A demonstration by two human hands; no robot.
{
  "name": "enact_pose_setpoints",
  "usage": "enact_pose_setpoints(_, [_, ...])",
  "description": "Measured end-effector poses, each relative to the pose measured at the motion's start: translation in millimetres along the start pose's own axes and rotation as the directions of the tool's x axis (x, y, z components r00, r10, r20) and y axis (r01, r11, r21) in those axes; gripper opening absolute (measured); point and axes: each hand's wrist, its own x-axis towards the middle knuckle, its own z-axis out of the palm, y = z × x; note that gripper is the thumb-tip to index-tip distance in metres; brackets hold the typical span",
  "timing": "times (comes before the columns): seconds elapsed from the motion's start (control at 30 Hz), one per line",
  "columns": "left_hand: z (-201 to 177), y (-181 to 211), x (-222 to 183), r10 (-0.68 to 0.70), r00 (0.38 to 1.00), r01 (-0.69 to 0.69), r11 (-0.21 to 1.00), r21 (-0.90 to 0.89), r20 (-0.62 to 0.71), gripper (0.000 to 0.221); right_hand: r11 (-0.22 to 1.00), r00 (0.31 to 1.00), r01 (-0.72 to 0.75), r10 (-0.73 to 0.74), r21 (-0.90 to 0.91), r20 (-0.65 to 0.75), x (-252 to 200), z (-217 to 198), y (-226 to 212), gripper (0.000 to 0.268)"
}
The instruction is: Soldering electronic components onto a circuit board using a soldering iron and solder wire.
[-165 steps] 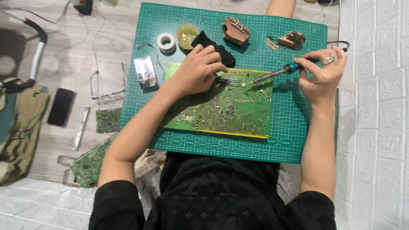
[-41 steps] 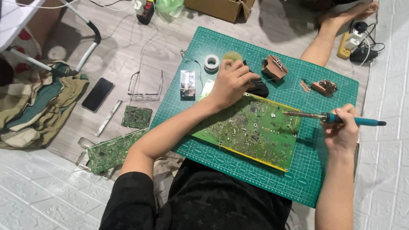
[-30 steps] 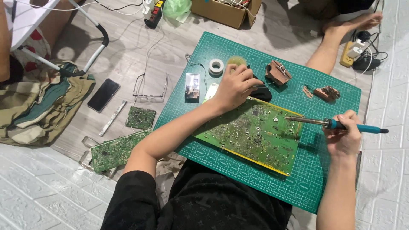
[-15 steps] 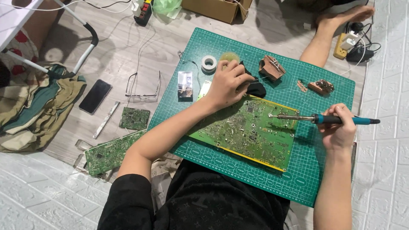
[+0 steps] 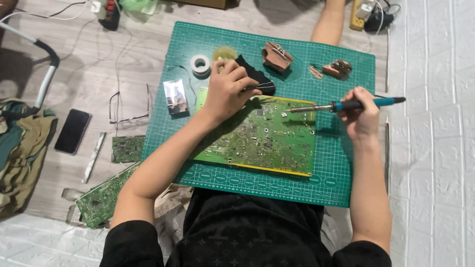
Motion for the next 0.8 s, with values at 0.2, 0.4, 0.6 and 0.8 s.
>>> enact_pose_setpoints(0.2, [-1.5, 9.7, 1.8, 0.014, 0.986, 0.014, 0.985, -0.172, 0.164, 0.016, 0.999, 0.998, -0.033, 0.033, 0.007, -0.062, -3.7, 3.5, -5.5, 0.030])
enact_pose_setpoints(0.4, [-3.8, 11.8, -0.1, 0.062, 0.938, -0.007, 0.987, -0.160, 0.341, 0.019, 0.996, 0.969, -0.086, 0.087, 0.018, -0.229, -3.1, 3.1, -8.8, 0.033])
enact_pose_setpoints(0.6, [-12.7, 13.2, 6.6, 0.046, 0.922, 0.033, 0.980, -0.196, 0.385, 0.023, 0.994, 0.944, -0.100, 0.110, 0.049, -0.312, -5.1, 11.1, -12.8, 0.034])
enact_pose_setpoints(0.8, [-33.6, 33.5, 24.1, 0.007, 0.964, 0.114, 0.893, -0.436, 0.266, 0.012, 0.992, 0.932, -0.097, 0.117, 0.074, -0.344, -0.7, 7.8, -17.9, 0.027])
